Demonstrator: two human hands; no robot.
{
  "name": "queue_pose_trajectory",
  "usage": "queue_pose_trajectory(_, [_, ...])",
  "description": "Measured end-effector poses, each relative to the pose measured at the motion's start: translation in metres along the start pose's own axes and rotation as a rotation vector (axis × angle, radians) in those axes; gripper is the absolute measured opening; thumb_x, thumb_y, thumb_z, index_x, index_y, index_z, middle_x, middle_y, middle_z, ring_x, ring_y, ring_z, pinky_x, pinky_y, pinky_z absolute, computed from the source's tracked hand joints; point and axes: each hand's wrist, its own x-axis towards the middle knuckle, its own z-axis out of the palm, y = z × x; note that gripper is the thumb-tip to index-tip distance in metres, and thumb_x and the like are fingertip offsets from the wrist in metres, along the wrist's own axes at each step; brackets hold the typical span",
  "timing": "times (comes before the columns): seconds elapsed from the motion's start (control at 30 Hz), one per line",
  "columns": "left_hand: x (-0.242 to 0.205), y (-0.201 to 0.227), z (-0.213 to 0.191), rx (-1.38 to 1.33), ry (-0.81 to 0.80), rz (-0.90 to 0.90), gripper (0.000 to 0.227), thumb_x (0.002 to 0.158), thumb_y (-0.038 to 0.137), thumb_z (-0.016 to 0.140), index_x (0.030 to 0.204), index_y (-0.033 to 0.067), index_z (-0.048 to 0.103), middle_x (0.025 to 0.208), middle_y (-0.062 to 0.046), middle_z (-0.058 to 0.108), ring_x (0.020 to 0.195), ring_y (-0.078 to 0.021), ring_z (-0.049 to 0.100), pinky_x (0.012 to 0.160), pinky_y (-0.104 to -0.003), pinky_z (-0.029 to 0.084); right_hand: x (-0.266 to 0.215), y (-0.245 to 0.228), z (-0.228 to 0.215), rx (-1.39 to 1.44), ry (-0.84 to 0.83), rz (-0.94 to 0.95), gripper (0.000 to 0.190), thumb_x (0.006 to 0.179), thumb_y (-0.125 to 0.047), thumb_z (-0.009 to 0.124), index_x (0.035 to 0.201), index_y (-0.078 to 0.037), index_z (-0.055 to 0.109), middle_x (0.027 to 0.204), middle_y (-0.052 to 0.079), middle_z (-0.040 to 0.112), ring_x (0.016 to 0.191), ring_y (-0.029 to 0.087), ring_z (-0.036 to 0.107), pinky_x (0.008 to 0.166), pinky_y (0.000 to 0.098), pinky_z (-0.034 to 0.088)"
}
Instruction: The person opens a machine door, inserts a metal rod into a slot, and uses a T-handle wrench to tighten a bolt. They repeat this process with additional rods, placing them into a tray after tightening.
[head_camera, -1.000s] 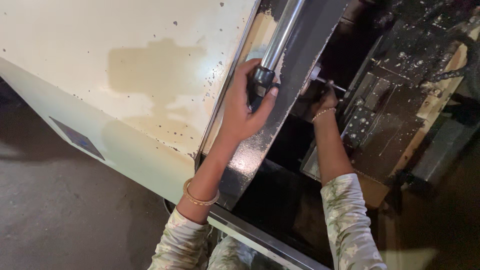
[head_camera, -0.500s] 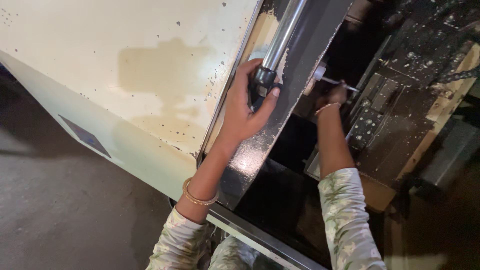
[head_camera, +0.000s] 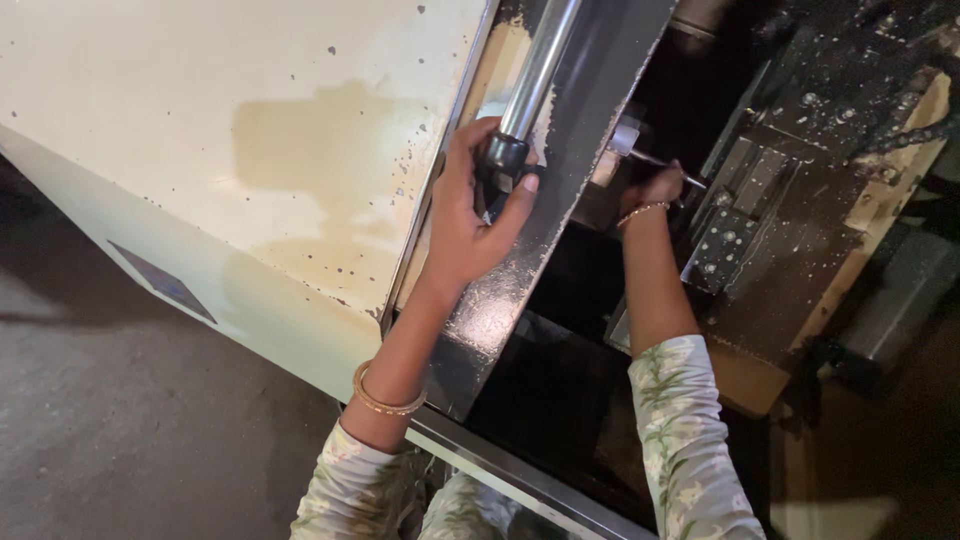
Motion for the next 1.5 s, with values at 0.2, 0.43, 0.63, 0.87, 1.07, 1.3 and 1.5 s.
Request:
queue_pose_trajectory(0.2, [0.001,0.002,0.000,0.019,0.003,0.006,0.049,0.100,0.002,0.068,0.142,0.0009,0.043,0.112,-0.010,0.069,0.103,-0.0165,0.068,0.097,-0.031,0.054,0.002,-0.032,-0.004,-0.117,0.097,-0.015,0.027,0.096,-0.020,0.057,0.115,-0.002,0.067,0.108,0.014,0.073,0.095,0.033,0.069,0.089,0.0479,0.060])
queue_pose_trajectory(0.43, [-0.002,0.001,0.001,0.045,0.024,0.011,0.050,0.101,0.002,0.068,0.143,-0.0008,0.042,0.114,-0.011,0.072,0.107,-0.0182,0.070,0.103,-0.033,0.054,-0.012,-0.033,-0.008,-0.171,-0.005,-0.180,0.017,0.098,-0.026,0.049,0.095,-0.012,0.059,0.084,0.015,0.068,0.074,0.029,0.065,0.067,0.0404,0.055])
queue_pose_trajectory(0.63, [0.000,0.004,0.003,0.067,0.037,-0.004,0.050,0.099,0.001,0.068,0.141,-0.0024,0.042,0.113,-0.011,0.072,0.105,-0.0175,0.069,0.102,-0.032,0.053,-0.019,-0.013,-0.007,-0.335,-0.133,-0.378,0.021,0.107,-0.019,0.043,0.097,-0.009,0.059,0.087,0.011,0.066,0.082,0.024,0.068,0.072,0.0390,0.058])
queue_pose_trajectory(0.87, [0.001,0.003,0.003,0.049,0.037,0.012,0.047,0.098,0.001,0.067,0.139,-0.0020,0.043,0.112,-0.011,0.071,0.105,-0.0169,0.069,0.102,-0.032,0.054,-0.004,-0.015,-0.009,-0.379,-0.058,-0.221,0.026,0.107,-0.021,0.038,0.091,-0.011,0.056,0.083,0.012,0.069,0.076,0.024,0.068,0.068,0.0363,0.057])
queue_pose_trajectory(1.07, [0.001,0.004,0.005,0.062,0.048,0.009,0.046,0.098,0.000,0.068,0.138,-0.0014,0.046,0.110,-0.011,0.071,0.101,-0.0163,0.068,0.097,-0.031,0.055,-0.025,-0.033,0.010,-0.547,0.048,-0.098,0.026,0.107,-0.032,0.046,0.092,-0.018,0.062,0.081,-0.001,0.066,0.068,0.015,0.058,0.058,0.0333,0.045])
queue_pose_trajectory(1.3, [0.000,0.004,0.007,0.060,0.064,0.016,0.047,0.100,0.001,0.067,0.140,-0.0012,0.044,0.107,-0.010,0.071,0.094,-0.0149,0.067,0.091,-0.028,0.055,-0.036,-0.036,0.009,-0.441,0.025,-0.028,0.022,0.105,-0.030,0.055,0.091,-0.019,0.068,0.084,-0.002,0.067,0.077,0.014,0.061,0.069,0.0349,0.053])
queue_pose_trajectory(1.5, [-0.001,0.004,0.006,0.067,0.063,0.008,0.046,0.100,0.002,0.067,0.140,-0.0008,0.044,0.109,-0.010,0.072,0.094,-0.0149,0.068,0.095,-0.030,0.055,-0.035,-0.034,0.019,-0.514,-0.032,0.040,0.023,0.100,-0.034,0.053,0.084,-0.020,0.062,0.079,-0.003,0.065,0.073,0.014,0.060,0.065,0.0359,0.049])
